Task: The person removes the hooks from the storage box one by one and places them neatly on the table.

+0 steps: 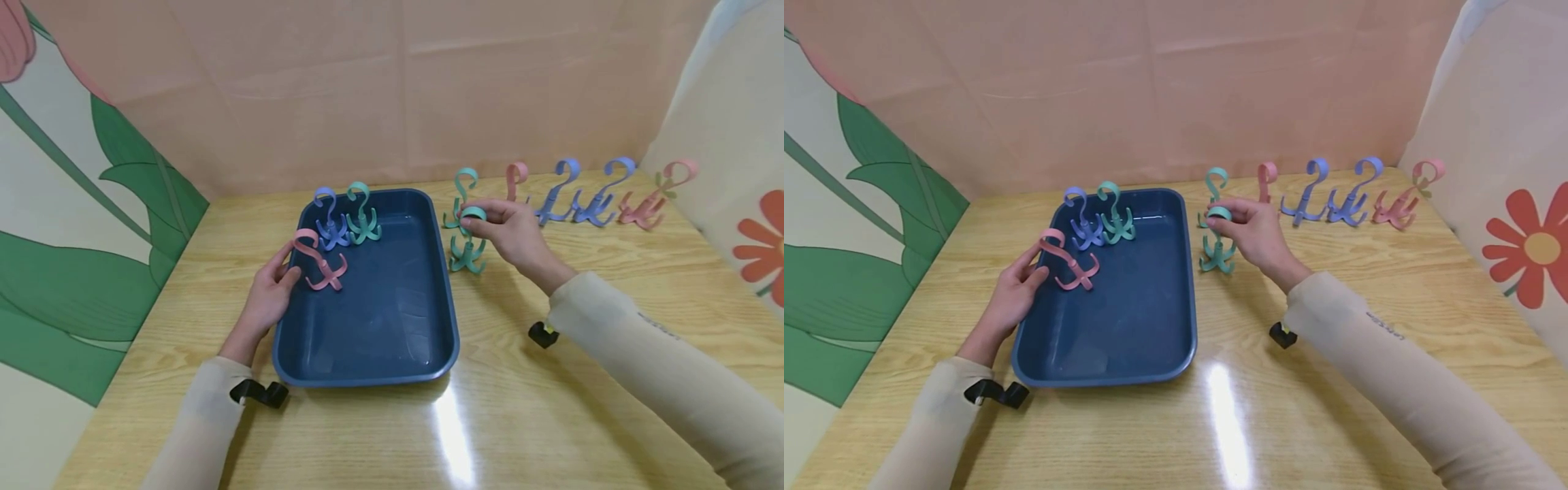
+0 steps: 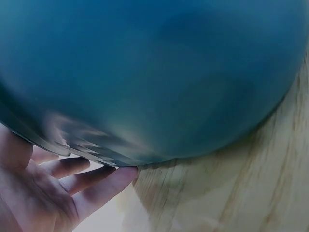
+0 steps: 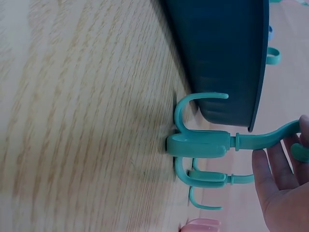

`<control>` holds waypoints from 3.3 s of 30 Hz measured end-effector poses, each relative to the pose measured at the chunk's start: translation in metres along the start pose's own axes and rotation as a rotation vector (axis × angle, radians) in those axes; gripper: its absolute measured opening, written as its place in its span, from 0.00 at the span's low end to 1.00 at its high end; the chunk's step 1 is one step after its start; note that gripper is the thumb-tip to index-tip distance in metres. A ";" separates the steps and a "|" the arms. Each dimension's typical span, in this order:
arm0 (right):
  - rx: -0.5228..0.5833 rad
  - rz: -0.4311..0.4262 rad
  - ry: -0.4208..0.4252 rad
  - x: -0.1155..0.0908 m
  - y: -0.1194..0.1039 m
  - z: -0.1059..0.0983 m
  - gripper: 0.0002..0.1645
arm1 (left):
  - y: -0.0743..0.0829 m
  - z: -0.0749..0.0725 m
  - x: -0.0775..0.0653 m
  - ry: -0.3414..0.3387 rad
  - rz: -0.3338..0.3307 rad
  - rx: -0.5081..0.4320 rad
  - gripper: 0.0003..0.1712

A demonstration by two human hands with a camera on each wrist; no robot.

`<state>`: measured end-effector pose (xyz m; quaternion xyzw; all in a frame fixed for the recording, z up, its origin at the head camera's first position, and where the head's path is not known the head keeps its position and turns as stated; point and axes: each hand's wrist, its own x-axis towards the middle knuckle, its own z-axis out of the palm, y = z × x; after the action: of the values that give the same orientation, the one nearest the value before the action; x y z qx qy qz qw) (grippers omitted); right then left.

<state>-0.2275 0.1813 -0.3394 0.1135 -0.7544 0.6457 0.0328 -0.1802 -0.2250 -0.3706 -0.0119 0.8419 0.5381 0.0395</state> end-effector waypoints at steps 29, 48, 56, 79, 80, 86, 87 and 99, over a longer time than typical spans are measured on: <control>-0.242 0.052 -0.066 0.002 -0.025 -0.012 0.32 | 0.000 0.001 0.000 0.005 -0.012 0.003 0.33; -0.225 -0.140 -0.060 -0.006 -0.086 0.037 0.29 | -0.001 0.000 0.000 0.003 -0.001 -0.004 0.33; -0.117 -0.203 -0.128 -0.004 -0.092 0.077 0.27 | -0.002 0.000 0.000 0.005 -0.003 -0.012 0.33; 0.132 -0.081 -0.278 0.011 -0.073 0.159 0.26 | -0.001 -0.002 0.002 -0.026 -0.008 -0.051 0.33; 0.136 -0.076 -0.282 0.013 -0.071 0.162 0.26 | -0.001 -0.002 0.001 -0.028 -0.006 -0.050 0.33; 0.135 -0.048 -0.300 0.018 -0.063 0.176 0.27 | -0.001 -0.002 0.001 -0.026 0.002 -0.046 0.33; 0.134 -0.042 -0.303 0.018 -0.062 0.178 0.27 | -0.001 -0.002 0.001 -0.025 0.004 -0.045 0.33; 0.151 -0.031 -0.329 0.022 -0.045 0.203 0.29 | -0.001 -0.003 0.000 -0.039 0.017 -0.041 0.33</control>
<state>-0.2194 -0.0273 -0.3252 0.2314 -0.6971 0.6727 -0.0898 -0.1805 -0.2280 -0.3707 0.0052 0.8297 0.5558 0.0511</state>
